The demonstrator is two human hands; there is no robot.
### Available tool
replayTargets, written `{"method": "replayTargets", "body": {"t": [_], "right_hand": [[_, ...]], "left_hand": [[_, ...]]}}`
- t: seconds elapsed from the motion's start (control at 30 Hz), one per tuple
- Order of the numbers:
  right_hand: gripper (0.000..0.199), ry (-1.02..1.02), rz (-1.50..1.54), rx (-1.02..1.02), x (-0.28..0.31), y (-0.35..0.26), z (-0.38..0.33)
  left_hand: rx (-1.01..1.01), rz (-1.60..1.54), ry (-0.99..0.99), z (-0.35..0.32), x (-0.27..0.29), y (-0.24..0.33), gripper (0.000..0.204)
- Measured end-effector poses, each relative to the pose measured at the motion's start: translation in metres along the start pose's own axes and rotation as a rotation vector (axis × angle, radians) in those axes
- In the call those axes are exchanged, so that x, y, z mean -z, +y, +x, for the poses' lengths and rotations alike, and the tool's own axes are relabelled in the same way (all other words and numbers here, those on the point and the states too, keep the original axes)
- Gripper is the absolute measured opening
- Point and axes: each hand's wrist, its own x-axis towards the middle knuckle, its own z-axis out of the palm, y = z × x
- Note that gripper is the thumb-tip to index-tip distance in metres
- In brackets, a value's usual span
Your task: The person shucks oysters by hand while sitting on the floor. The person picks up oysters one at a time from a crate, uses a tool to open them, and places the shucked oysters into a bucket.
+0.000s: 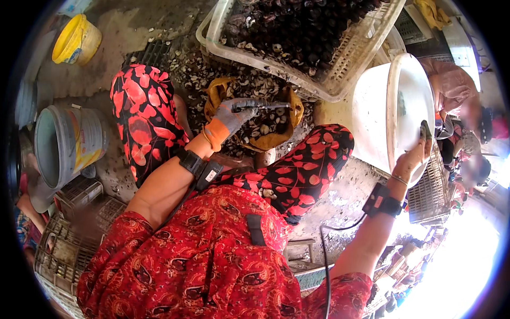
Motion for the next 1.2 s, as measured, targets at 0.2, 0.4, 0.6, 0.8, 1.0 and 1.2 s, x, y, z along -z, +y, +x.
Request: {"method": "replayTargets", "body": {"t": [0.2, 0.4, 0.6, 0.8, 1.0, 1.2], "right_hand": [[0.03, -0.753, -0.107, 0.403, -0.151, -0.004, -0.073], [0.045, -1.053, -0.784, 0.794, -0.277, 0.012, -0.12], [0.045, -1.188, -1.116, 0.932, -0.309, 0.031, -0.13], [0.038, -1.161, -1.012, 1.003, -0.307, 0.079, -0.104], [0.033, -1.375, -0.698, 0.516, -0.309, 0.088, -0.097], [0.036, -1.421, -1.099, 0.657, -0.325, 0.076, -0.114]], "left_hand": [[-0.211, -0.263, 0.179, 0.001, -0.003, 0.008, 0.028], [-0.334, -0.267, 0.295, 0.0, -0.003, 0.019, 0.028], [-0.263, -0.448, 0.314, -0.005, 0.005, 0.022, 0.027], [-0.226, -0.562, 0.307, 0.0, 0.003, 0.027, 0.026], [-0.213, -0.582, 0.318, 0.006, 0.003, 0.013, 0.025], [-0.22, -0.627, 0.283, 0.004, 0.005, 0.02, 0.024]]}}
